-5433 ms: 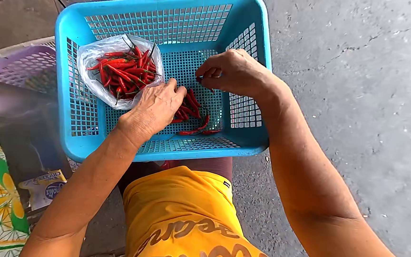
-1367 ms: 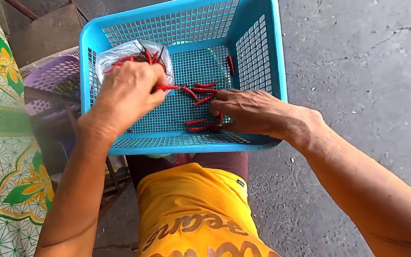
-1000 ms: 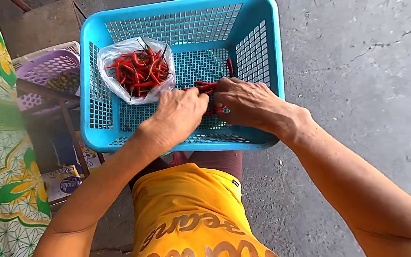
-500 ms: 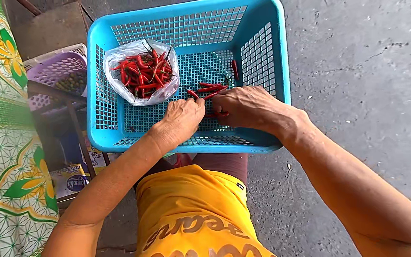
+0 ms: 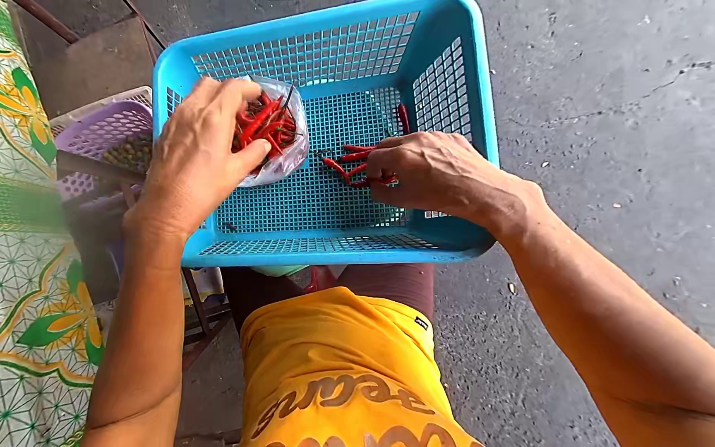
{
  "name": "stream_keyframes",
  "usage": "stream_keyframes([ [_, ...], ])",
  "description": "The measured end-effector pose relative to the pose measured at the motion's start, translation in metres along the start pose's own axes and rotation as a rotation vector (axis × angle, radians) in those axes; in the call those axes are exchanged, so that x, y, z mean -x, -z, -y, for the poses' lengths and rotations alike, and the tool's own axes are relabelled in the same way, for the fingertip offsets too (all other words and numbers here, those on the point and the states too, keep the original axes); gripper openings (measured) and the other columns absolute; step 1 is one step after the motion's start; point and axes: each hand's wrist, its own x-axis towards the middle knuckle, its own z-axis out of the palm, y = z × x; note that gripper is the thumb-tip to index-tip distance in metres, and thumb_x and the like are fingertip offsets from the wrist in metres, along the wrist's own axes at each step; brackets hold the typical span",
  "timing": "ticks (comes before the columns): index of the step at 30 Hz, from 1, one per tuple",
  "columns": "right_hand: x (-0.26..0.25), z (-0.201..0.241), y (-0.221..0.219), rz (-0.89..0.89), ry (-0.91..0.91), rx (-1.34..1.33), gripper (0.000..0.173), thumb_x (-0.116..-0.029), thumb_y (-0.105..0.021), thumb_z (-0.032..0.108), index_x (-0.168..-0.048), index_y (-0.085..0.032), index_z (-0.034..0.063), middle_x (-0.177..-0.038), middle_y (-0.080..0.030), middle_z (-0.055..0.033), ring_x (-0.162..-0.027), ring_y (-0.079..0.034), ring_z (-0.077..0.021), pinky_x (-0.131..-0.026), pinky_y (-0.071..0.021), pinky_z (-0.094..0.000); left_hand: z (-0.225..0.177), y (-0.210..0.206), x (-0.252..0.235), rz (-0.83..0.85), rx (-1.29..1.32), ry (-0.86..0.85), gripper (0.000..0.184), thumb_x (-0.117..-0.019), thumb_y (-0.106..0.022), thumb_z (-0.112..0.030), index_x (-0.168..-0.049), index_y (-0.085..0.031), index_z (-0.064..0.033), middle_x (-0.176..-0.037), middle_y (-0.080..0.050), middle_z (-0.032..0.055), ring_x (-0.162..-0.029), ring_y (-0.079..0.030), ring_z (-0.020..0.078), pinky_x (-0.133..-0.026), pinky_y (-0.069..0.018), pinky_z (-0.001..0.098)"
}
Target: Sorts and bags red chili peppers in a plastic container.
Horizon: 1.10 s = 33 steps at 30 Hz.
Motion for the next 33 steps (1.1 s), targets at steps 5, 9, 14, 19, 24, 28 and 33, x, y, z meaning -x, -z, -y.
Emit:
stream_keyframes([
  [5, -0.011, 0.011, 0.034, -0.069, -0.024, 0.051, 0.011, -0.0909, -0.068, 0.021, -0.089, -0.07, 0.0108, -0.087, -0.064, -0.0105, -0.079, -0.065, -0.0337, -0.058, -0.0454, -0.054, 0.025, -0.011, 0.013, -0.095, -0.028, 0.154, 0.04, -0.0993, -0.064, -0.038, -0.131, -0.063, -0.0147, -0.15, -0.044, 0.0204, -0.135, -0.046, 0.0396, -0.105, -0.0421, 0.0557],
  [9, -0.036, 0.04, 0.065, -0.116, 0.022, 0.121, 0.016, -0.0912, -0.068, 0.023, -0.092, -0.07, 0.007, -0.097, -0.064, -0.0169, -0.088, -0.065, -0.0404, -0.064, -0.0451, -0.0591, 0.037, -0.044, 0.015, -0.167, 0.055, 0.265, 0.03, -0.0979, -0.067, -0.029, -0.12, -0.069, -0.009, -0.155, -0.034, 0.0301, -0.139, -0.042, 0.0448, -0.108, -0.0425, 0.0537],
  [14, -0.069, 0.074, 0.091, -0.214, 0.096, 0.044, 0.032, -0.0989, -0.061, 0.035, -0.122, -0.068, 0.0139, -0.123, -0.063, -0.0124, -0.101, -0.065, -0.0329, -0.077, -0.0495, -0.0564, 0.036, -0.061, 0.02, -0.306, 0.196, 0.332, 0.031, -0.0884, -0.066, 0.0, -0.119, -0.066, -0.0032, -0.158, -0.029, 0.031, -0.139, -0.041, 0.0443, -0.11, -0.0424, 0.0492],
  [19, -0.061, 0.051, 0.085, -0.063, -0.05, 0.092, 0.016, -0.0926, -0.07, 0.013, -0.107, -0.072, 0.0073, -0.105, -0.068, -0.0163, -0.095, -0.067, -0.0394, -0.074, -0.0505, -0.0636, 0.036, -0.054, 0.021, -0.338, 0.243, 0.37, 0.041, -0.0817, -0.059, 0.014, -0.118, -0.066, -0.004, -0.157, -0.029, 0.0286, -0.138, -0.043, 0.0398, -0.105, -0.0463, 0.0458],
  [24, -0.047, 0.022, 0.028, 0.22, -0.196, 0.2, 0.031, -0.0912, -0.071, 0.008, -0.122, -0.068, 0.0108, -0.116, -0.068, -0.0151, -0.11, -0.065, -0.0397, -0.078, -0.0519, -0.061, 0.037, -0.058, 0.017, -0.378, 0.197, 0.26, 0.02, -0.0918, -0.063, -0.006, -0.111, -0.07, -0.0073, -0.158, -0.034, 0.0259, -0.138, -0.044, 0.0388, -0.11, -0.0423, 0.0461],
  [28, -0.043, 0.015, 0.003, 0.179, -0.174, 0.221, 0.036, -0.0894, -0.068, 0.003, -0.125, -0.065, 0.0063, -0.115, -0.067, -0.0183, -0.111, -0.063, -0.042, -0.075, -0.0514, -0.0578, 0.031, -0.06, 0.016, -0.489, 0.096, -0.014, 0.022, -0.0985, -0.059, -0.027, -0.106, -0.075, -0.0135, -0.132, -0.064, 0.0144, -0.124, -0.055, 0.0366, -0.097, -0.0425, 0.0514],
  [33, -0.048, 0.017, 0.0, 0.161, -0.194, 0.193, 0.029, -0.0887, -0.07, 0.006, -0.117, -0.064, 0.0029, -0.113, -0.062, -0.0199, -0.113, -0.06, -0.0408, -0.075, -0.0516, -0.055, 0.028, -0.072, 0.018, -0.236, 0.005, -0.183, 0.05, -0.0951, -0.061, -0.057, -0.114, -0.073, -0.0113, -0.107, -0.071, 0.0118, -0.102, -0.064, 0.0347, -0.083, -0.0443, 0.0534],
])
